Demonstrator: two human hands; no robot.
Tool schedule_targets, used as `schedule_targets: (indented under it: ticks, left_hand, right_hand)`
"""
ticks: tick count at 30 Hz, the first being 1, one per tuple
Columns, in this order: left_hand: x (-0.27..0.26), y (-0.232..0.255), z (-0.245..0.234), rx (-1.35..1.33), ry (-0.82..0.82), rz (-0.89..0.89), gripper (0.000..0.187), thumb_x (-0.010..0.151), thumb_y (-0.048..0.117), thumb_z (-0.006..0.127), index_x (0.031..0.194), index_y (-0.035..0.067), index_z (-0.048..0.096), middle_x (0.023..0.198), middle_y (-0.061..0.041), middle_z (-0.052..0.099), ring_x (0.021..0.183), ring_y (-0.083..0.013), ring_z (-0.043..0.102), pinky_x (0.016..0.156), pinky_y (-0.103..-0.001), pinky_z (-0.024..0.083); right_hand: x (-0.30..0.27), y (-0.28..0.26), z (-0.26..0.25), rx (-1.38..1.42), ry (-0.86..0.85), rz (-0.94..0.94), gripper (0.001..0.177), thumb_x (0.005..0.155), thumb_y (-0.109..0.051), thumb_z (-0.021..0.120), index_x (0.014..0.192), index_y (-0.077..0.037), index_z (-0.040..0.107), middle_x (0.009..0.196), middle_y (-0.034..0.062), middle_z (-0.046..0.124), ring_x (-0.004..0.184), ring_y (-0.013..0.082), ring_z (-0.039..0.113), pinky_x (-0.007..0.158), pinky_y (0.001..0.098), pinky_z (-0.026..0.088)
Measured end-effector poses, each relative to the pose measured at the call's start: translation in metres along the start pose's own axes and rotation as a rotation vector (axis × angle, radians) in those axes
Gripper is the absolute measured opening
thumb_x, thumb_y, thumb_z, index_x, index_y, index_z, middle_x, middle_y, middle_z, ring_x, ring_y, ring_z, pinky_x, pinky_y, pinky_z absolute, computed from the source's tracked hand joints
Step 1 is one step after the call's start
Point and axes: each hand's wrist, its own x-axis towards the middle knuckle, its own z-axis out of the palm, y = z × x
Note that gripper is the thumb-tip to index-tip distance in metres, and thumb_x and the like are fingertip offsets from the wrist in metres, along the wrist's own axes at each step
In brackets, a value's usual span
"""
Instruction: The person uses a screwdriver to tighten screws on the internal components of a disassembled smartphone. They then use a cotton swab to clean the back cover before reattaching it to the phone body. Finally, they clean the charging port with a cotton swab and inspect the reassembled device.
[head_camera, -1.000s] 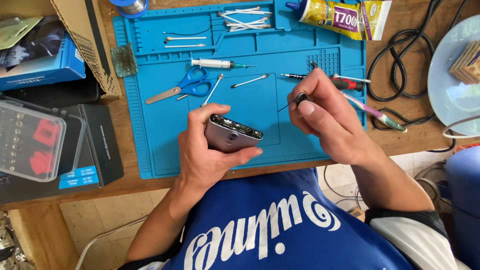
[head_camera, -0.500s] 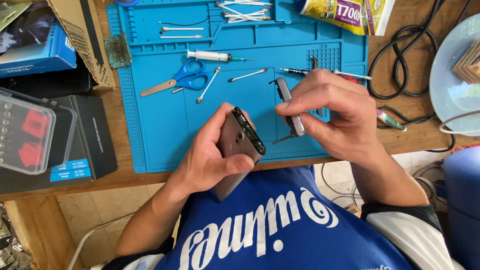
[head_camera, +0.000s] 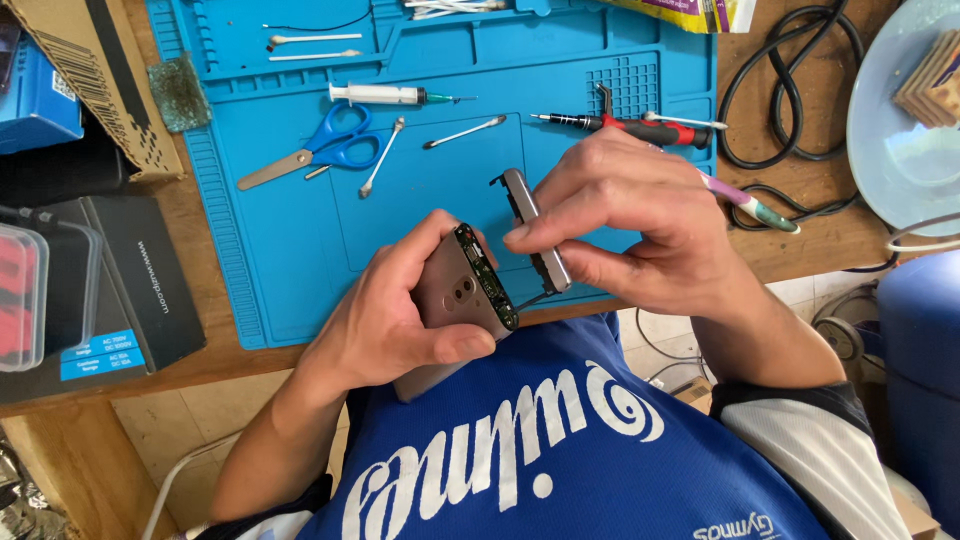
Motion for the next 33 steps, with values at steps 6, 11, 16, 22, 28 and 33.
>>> schedule_targets:
  ticks: [6, 11, 16, 22, 28, 33]
  left_hand:
    - [0.004, -0.002, -0.002, -0.013, -0.099, -0.034, 0.066, 0.066, 0.062, 0.062, 0.108, 0.012, 0.055, 0.083, 0.006, 0.052, 0.068, -0.0079, 0.042, 0.058, -0.026, 0.038]
    - [0.005, -0.012, -0.004, -0.091, -0.179, -0.06, 0.068, 0.065, 0.066, 0.061, 0.105, 0.011, 0.052, 0.082, 0.007, 0.045, 0.071, -0.0072, 0.039, 0.059, -0.026, 0.036]
    - [0.005, -0.023, -0.004, 0.052, -0.189, -0.198, 0.114, 0.057, 0.071, 0.059, 0.145, 0.003, 0.035, 0.107, 0.001, 0.051, 0.093, -0.01, 0.049, 0.078, -0.027, 0.046]
    - [0.009, -0.011, -0.004, -0.073, -0.242, -0.042, 0.069, 0.065, 0.071, 0.056, 0.1, 0.012, 0.049, 0.081, 0.007, 0.04, 0.07, -0.0078, 0.034, 0.057, -0.026, 0.033]
    - [0.01, -0.008, -0.004, -0.125, -0.271, -0.149, 0.067, 0.062, 0.067, 0.06, 0.1, 0.012, 0.051, 0.079, 0.005, 0.046, 0.065, -0.0086, 0.04, 0.053, -0.025, 0.036]
    - [0.011, -0.009, -0.005, -0.06, -0.294, -0.144, 0.062, 0.065, 0.063, 0.06, 0.1, 0.013, 0.052, 0.081, 0.005, 0.047, 0.068, -0.0089, 0.041, 0.057, -0.026, 0.037]
  right_hand:
    - [0.006, 0.001, 0.001, 0.025, -0.059, -0.036, 0.019, 0.097, -0.02, 0.052, 0.101, -0.01, 0.068, 0.087, 0.0047, 0.065, 0.081, 0.0194, 0.063, 0.08, 0.0348, 0.043]
    - [0.008, -0.002, -0.001, -0.013, -0.098, -0.037, 0.024, 0.098, -0.023, 0.049, 0.102, -0.01, 0.069, 0.083, 0.0048, 0.061, 0.079, 0.0218, 0.058, 0.077, 0.0371, 0.039]
    - [0.01, -0.002, 0.0, -0.123, -0.096, -0.115, 0.034, 0.1, -0.028, 0.041, 0.105, -0.012, 0.07, 0.082, 0.0035, 0.054, 0.076, 0.0224, 0.051, 0.073, 0.0385, 0.036]
    - [0.01, -0.003, -0.003, -0.238, -0.063, -0.178, 0.031, 0.101, -0.024, 0.04, 0.104, -0.015, 0.07, 0.086, 0.0025, 0.059, 0.076, 0.0231, 0.053, 0.083, 0.0429, 0.046]
    - [0.012, -0.009, -0.007, -0.23, -0.079, -0.152, 0.031, 0.099, -0.025, 0.041, 0.099, -0.014, 0.07, 0.083, 0.0013, 0.059, 0.074, 0.0198, 0.054, 0.088, 0.0438, 0.045]
    - [0.014, -0.01, -0.008, -0.279, -0.168, -0.137, 0.034, 0.101, -0.023, 0.036, 0.1, -0.017, 0.069, 0.088, 0.0025, 0.059, 0.077, 0.0219, 0.054, 0.092, 0.0453, 0.042]
